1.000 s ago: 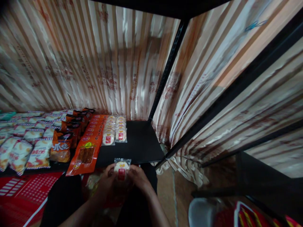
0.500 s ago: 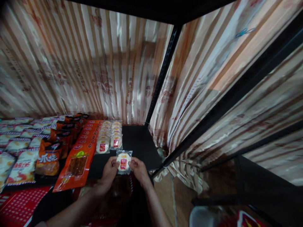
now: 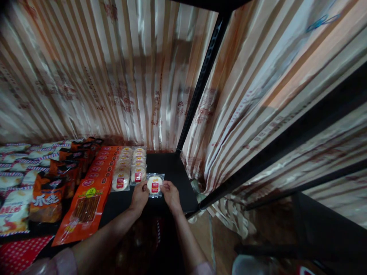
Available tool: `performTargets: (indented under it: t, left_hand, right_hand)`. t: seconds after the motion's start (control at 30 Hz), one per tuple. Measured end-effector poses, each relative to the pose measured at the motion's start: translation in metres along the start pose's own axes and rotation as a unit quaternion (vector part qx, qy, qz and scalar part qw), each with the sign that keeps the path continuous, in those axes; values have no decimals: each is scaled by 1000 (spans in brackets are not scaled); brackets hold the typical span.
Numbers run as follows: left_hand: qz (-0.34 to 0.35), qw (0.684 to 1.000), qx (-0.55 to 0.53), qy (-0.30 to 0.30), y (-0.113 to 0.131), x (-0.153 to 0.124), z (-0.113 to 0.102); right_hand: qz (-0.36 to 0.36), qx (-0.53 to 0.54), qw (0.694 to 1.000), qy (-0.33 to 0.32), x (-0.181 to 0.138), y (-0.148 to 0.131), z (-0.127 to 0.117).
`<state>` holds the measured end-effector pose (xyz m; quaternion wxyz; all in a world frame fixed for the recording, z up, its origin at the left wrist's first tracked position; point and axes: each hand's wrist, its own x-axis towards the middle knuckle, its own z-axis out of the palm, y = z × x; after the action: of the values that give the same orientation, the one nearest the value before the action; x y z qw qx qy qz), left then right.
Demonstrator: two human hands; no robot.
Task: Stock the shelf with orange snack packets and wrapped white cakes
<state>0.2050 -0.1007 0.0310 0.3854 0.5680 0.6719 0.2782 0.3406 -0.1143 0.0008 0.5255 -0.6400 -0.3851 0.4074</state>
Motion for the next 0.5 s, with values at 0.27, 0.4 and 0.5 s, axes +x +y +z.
performTargets:
  t: [0.27, 0.4, 0.5]
  left_hand:
    - [17, 999, 31, -11, 23, 21, 9]
    - [21, 1000, 1, -18, 29, 36, 20]
    - [18, 1000, -15, -19, 33, 48, 27]
  right_hand:
    - [-18, -12, 999, 31, 29, 1, -1]
    - [-7, 6, 999, 35, 48, 6, 2]
    - [-3, -13, 999, 35, 62, 6, 6]
